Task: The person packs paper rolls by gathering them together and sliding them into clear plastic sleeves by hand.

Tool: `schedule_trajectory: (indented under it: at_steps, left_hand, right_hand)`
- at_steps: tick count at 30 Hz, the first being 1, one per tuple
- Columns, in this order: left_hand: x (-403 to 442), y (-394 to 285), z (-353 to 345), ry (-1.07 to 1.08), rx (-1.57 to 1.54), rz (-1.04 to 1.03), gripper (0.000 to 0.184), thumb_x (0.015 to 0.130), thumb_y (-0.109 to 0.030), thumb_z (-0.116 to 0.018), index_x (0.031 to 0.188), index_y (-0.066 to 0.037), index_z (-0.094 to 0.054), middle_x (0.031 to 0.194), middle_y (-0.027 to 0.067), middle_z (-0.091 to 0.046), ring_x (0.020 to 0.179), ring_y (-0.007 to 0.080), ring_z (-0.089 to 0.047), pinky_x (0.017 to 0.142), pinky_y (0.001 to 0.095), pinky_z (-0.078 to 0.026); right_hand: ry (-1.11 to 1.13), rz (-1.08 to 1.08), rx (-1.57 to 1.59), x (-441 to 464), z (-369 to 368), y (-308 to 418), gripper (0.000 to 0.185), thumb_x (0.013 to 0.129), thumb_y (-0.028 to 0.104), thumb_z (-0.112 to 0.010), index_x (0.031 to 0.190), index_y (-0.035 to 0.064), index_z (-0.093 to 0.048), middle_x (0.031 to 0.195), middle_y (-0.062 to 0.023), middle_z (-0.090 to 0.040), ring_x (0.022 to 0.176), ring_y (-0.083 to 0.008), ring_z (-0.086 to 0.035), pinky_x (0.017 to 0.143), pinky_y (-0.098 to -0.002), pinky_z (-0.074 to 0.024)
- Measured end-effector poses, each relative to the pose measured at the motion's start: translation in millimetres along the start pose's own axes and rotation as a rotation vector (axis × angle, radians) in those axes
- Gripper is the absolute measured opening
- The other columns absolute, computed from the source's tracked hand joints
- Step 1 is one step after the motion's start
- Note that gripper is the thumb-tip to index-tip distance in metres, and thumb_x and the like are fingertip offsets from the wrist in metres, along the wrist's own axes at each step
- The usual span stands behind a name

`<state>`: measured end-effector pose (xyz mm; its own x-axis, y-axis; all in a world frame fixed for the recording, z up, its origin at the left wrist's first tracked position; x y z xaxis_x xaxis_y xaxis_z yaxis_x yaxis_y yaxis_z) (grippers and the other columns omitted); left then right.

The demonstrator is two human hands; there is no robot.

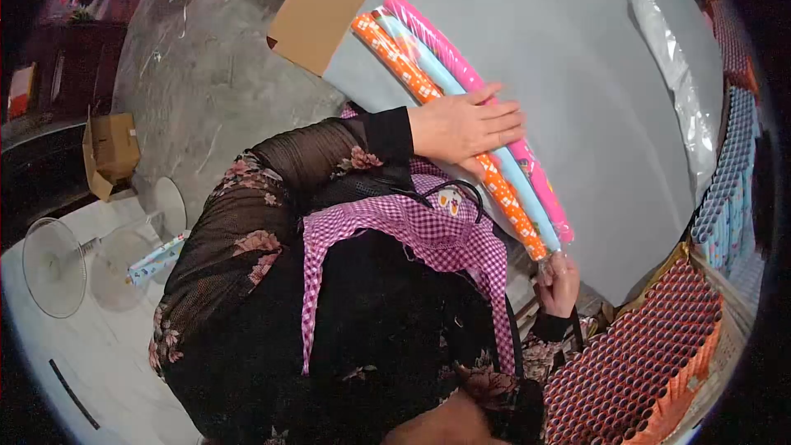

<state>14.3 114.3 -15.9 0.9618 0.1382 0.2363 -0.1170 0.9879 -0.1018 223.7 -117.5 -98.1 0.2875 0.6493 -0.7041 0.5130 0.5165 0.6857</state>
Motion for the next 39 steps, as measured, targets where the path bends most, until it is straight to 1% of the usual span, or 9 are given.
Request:
schedule_trajectory:
  at_steps: [3, 12, 17, 21, 23, 25, 30, 35, 39]
  left_hand:
    - [1, 1, 0, 0.013, -0.017, 0.002, 0.086, 0.079, -0.063, -0.052, 0.137, -0.001, -0.044, 0.141, 0.0141, -0.046, 0.135, 0.0266, -0.040, 0.114, 0.0520, -0.024]
    - [4, 1, 0, 0.026, -0.025, -0.013, 0.086, 0.079, -0.063, -0.054, 0.137, 0.000, -0.044, 0.142, 0.0157, -0.045, 0.136, 0.0280, -0.039, 0.114, 0.0501, -0.025]
    - [6, 2, -1, 0.057, -0.075, -0.015, 0.088, 0.077, -0.061, -0.059, 0.138, 0.000, -0.042, 0.143, 0.0161, -0.044, 0.136, 0.0286, -0.038, 0.113, 0.0495, -0.026]
    - [11, 3, -3, 0.101, -0.147, -0.012, 0.082, 0.080, -0.056, -0.060, 0.137, 0.001, -0.043, 0.139, 0.0169, -0.047, 0.134, 0.0293, -0.041, 0.111, 0.0491, -0.029]
    - [11, 8, -4, 0.104, -0.143, 0.021, 0.082, 0.079, -0.055, -0.062, 0.136, 0.001, -0.044, 0.140, 0.0175, -0.046, 0.134, 0.0293, -0.041, 0.111, 0.0480, -0.029]
    - [12, 8, -10, 0.154, -0.136, 0.029, 0.082, 0.079, -0.056, -0.061, 0.136, 0.001, -0.044, 0.141, 0.0173, -0.045, 0.135, 0.0297, -0.040, 0.112, 0.0466, -0.029]
    - [16, 4, -11, 0.155, -0.071, 0.029, 0.084, 0.079, -0.058, -0.058, 0.138, 0.000, -0.043, 0.144, 0.0147, -0.045, 0.135, 0.0297, -0.039, 0.113, 0.0438, -0.029]
    - [21, 5, -10, 0.162, -0.060, 0.036, 0.085, 0.079, -0.059, -0.058, 0.139, -0.001, -0.042, 0.144, 0.0138, -0.044, 0.136, 0.0292, -0.039, 0.113, 0.0446, -0.027]
    - [20, 8, -12, 0.155, -0.049, 0.078, 0.089, 0.077, -0.060, -0.060, 0.141, -0.002, -0.041, 0.146, 0.0118, -0.043, 0.137, 0.0271, -0.038, 0.114, 0.0458, -0.026]
  right_hand:
    - [0.010, 0.071, 0.016, 3, -2, 3, 0.023, 0.094, 0.015, -0.059, 0.074, 0.0110, -0.048, 0.059, 0.0048, -0.041, 0.046, -0.0049, -0.037, 0.043, -0.0207, -0.0282]
    - [0.030, -0.195, 0.355, 11, -1, -16, 0.021, 0.096, 0.017, -0.056, 0.079, 0.0132, -0.045, 0.058, 0.0067, -0.036, 0.044, -0.0037, -0.034, 0.041, -0.0188, -0.0265]
    - [0.022, 0.047, -0.094, 2, -5, 15, 0.022, 0.095, 0.017, -0.059, 0.077, 0.0131, -0.047, 0.059, 0.0066, -0.038, 0.048, -0.0040, -0.035, 0.043, -0.0216, -0.0251]
    - [-0.058, -0.022, -0.034, 7, 1, 8, 0.019, 0.093, 0.014, -0.058, 0.077, 0.0105, -0.048, 0.061, 0.0045, -0.041, 0.049, -0.0057, -0.037, 0.046, -0.0226, -0.0272]
    - [-0.071, 0.121, -0.216, 7, -3, 20, 0.017, 0.091, 0.012, -0.057, 0.077, 0.0109, -0.048, 0.061, 0.0045, -0.040, 0.048, -0.0049, -0.036, 0.045, -0.0209, -0.0250]
    - [0.008, 0.016, 0.060, 10, -12, 16, 0.016, 0.090, 0.012, -0.057, 0.077, 0.0108, -0.048, 0.061, 0.0047, -0.038, 0.046, -0.0042, -0.033, 0.044, -0.0200, -0.0234]
    - [-0.024, -0.090, 0.153, 14, -12, 12, 0.018, 0.092, 0.017, -0.057, 0.079, 0.0108, -0.048, 0.061, 0.0065, -0.036, 0.045, -0.0031, -0.031, 0.042, -0.0200, -0.0226]
    - [-0.062, -0.077, 0.185, 15, -11, 11, 0.016, 0.094, 0.019, -0.059, 0.083, 0.0092, -0.053, 0.061, 0.0068, -0.037, 0.047, -0.0026, -0.032, 0.044, -0.0191, -0.0252]
    - [-0.193, 0.089, -0.081, 1, 8, 23, 0.016, 0.092, 0.018, -0.063, 0.093, 0.0022, -0.063, 0.065, 0.0055, -0.048, 0.052, -0.0025, -0.039, 0.047, -0.0191, -0.0291]
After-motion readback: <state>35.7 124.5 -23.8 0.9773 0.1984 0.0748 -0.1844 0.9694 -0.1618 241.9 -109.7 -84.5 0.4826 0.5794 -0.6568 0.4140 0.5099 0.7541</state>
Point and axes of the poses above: each hand's wrist, its own x-axis towards the middle knuckle, its own z-axis out of the back of the hand, y = z × x, the point moved 9 cm from there along x, towards the middle knuckle
